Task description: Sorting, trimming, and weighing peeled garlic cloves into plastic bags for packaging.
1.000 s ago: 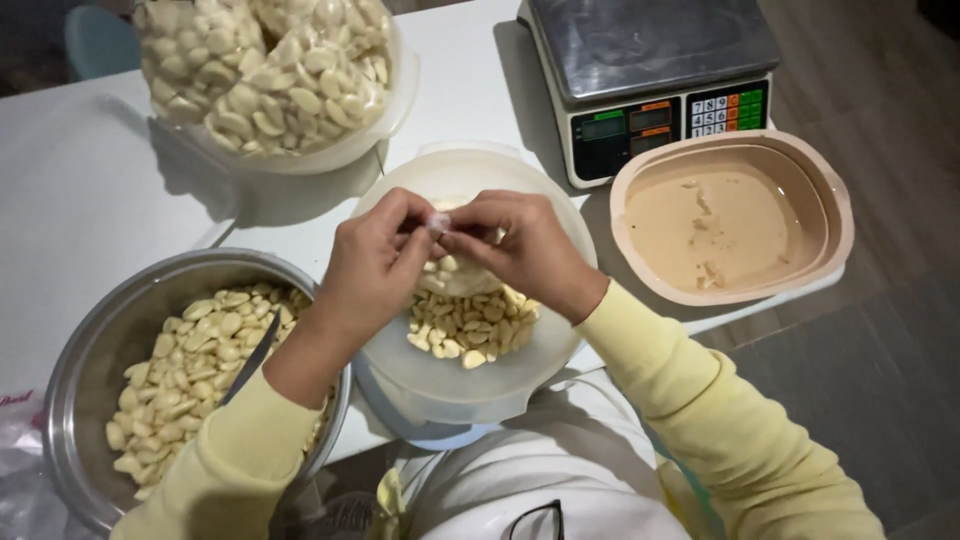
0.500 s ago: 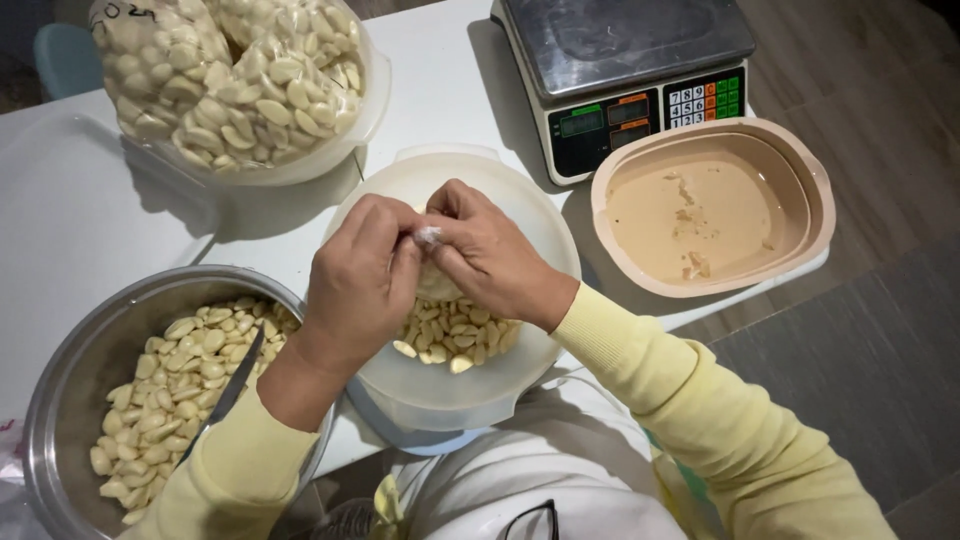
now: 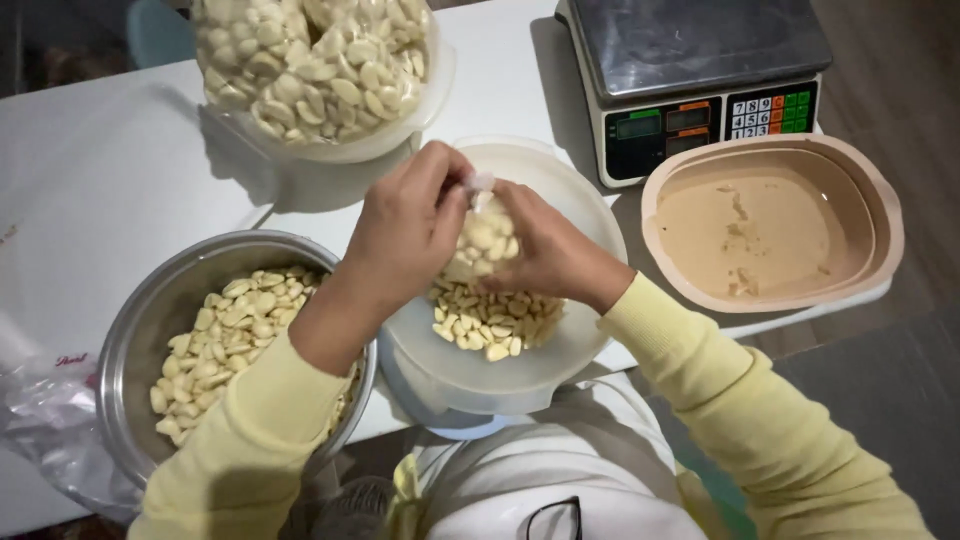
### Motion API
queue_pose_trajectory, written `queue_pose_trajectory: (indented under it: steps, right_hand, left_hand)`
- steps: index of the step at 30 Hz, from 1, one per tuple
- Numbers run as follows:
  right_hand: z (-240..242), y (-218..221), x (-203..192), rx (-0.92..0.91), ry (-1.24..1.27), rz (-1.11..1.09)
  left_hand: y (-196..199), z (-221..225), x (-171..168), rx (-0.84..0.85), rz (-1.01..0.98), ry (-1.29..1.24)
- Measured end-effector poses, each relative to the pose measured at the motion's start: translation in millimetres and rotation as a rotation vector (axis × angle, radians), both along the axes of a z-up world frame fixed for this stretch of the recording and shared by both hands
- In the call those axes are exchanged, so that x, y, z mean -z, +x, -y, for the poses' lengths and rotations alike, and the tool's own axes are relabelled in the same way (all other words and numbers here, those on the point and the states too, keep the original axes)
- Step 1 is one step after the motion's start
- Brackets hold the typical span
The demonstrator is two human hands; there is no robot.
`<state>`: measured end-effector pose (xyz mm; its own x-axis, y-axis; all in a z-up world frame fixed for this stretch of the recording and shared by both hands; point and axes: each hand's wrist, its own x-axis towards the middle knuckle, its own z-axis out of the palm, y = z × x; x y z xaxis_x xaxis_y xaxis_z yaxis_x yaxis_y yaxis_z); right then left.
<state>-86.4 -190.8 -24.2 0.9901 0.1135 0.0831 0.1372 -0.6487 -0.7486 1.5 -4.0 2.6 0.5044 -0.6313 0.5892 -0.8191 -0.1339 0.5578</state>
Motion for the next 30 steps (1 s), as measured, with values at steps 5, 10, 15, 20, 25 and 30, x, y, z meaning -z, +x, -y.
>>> queue_pose_trajectory:
  steps: [5,10,15,20,25,30]
  right_hand:
    - [8,5,2,0.052,0.088,-0.168]
    - [21,-3,-15,0.107,0.348,-0.261]
    - [14,-17,-42,-0.218,0.936,0.027]
    - [42,-14,-37,0.042,1.310,-0.170]
    - [162,37,-20,0.519,1.334,-0.310]
    - [231,79,-44,0.662,0.815,-0.292]
  left_hand:
    - [7,15,-10,0.008,0.007,-0.070]
    - [3,31,-58,0.046,-0.028,-0.160]
    - [1,60,-113,0.052,-0.410,-0.337]
    - [36,73,-93,0.140,-0.329,-0.305]
    - [13,51,-86,-0.102,-0.385,0.096]
    - [4,33,-39,-0.040,-0.541,0.157]
